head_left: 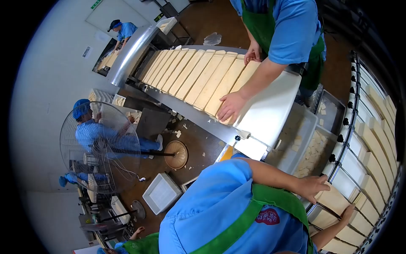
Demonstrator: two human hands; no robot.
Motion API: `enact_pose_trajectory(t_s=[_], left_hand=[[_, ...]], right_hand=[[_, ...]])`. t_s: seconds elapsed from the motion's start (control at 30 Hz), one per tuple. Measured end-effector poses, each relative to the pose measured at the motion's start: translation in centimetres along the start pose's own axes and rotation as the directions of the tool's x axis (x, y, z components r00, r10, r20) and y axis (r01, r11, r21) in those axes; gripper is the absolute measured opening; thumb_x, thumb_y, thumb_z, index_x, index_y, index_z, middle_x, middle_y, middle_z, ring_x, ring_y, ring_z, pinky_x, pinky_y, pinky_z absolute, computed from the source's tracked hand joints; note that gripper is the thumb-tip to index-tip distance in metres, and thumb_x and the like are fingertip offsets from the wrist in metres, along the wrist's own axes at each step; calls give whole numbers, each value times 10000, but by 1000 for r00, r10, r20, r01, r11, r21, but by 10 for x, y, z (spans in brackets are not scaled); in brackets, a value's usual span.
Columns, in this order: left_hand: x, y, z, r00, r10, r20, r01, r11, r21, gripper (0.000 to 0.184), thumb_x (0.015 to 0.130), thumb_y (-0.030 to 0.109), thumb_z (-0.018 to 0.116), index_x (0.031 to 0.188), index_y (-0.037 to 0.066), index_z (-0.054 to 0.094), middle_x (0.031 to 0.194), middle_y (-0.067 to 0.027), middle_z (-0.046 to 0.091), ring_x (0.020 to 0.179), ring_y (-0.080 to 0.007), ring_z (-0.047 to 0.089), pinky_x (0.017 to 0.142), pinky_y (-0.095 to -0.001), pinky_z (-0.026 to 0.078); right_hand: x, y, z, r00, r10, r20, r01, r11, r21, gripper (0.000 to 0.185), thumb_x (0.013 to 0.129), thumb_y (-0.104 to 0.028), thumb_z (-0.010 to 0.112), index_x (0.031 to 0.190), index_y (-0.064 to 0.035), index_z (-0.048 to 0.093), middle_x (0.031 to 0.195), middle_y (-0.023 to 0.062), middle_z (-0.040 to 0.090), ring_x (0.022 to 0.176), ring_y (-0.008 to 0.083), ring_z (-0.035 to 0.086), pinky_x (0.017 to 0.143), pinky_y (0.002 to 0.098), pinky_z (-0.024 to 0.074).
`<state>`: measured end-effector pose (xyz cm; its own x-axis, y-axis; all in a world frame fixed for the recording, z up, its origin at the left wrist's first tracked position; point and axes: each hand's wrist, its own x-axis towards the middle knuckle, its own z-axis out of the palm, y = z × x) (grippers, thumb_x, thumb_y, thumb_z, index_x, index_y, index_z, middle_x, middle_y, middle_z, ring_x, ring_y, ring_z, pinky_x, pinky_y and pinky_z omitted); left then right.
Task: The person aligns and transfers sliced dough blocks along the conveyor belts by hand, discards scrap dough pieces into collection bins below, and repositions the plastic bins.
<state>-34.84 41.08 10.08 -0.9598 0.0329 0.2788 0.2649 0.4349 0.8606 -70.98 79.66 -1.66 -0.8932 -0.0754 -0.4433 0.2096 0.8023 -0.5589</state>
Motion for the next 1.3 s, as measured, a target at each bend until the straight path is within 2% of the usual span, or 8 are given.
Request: enact_pose_trajectory(t_s=[0.17,0.47,0.53,0.77,0.83,0.9,1.1,1.3], left_hand=[[8,2,7,997,-74,17,74,997,35,768,589,234,846,1242,60,482,1203,-222,380,1032,-396,508,896,-429,442],[43,-10,47,989,-23,143,17,999,41,762,621,206,825,1274,87,451,1202,-234,358,1034,-391,508,902,-421,441],[58,-29,73,982,150,112,-146,988,-42,672,644,191,808,1222,67,487,1174,-252,372,971,-402,536,843,-430,461],[44,-11,36,996,-88,19,90,967,-239,521,730,-69,528,1229,45,432,1267,-269,341,1138,-449,430,933,-457,393],[30,-48,46,977,-65,-204,29,984,-174,535,723,-81,474,1250,-3,425,1359,-288,318,1250,-461,334,1022,-444,320],[10,-46,6,946,-241,-218,202,961,-188,656,762,-31,514,1390,37,340,1444,-287,236,1359,-447,218,1130,-412,208],[-102,-81,-124,638,-390,-664,586,805,91,564,814,119,630,1326,27,409,1347,-280,326,1239,-462,332,1065,-471,295],[-266,-100,-216,-29,-330,-944,990,121,-73,820,687,200,773,1334,-58,340,1249,-330,386,1166,-454,378,991,-514,333]], right_hand=[[2,7,13,969,-85,-233,105,992,76,517,957,-446,302,763,9,451,791,118,503,773,256,474,716,429,373],[-131,-108,18,849,103,-518,-380,801,-463,546,905,-467,379,1297,-120,532,1203,202,586,1051,383,579,880,476,430],[-176,-143,41,581,-285,-763,-401,715,-572,590,898,-506,421,1321,-102,500,1255,190,558,1098,386,552,903,491,422],[-202,-129,139,506,-832,-226,644,539,-543,514,957,-342,440,1427,-147,368,1458,124,381,1333,323,364,1024,513,335],[-254,-169,153,879,-477,-28,254,518,-817,543,974,-394,375,1467,-180,297,1535,94,249,1399,366,229,1063,597,229],[-240,-148,157,848,-525,-72,266,539,-799,582,961,-381,402,1491,-211,231,1570,47,152,1421,372,157,1048,647,197],[-227,-196,186,536,-825,-178,505,483,-715,632,878,-364,552,1421,-107,355,1470,226,306,1330,443,305,1020,610,277],[-261,-323,306,409,-906,105,838,328,-435,601,810,-269,647,1329,-38,450,1385,269,383,1278,443,348,1059,516,283]])
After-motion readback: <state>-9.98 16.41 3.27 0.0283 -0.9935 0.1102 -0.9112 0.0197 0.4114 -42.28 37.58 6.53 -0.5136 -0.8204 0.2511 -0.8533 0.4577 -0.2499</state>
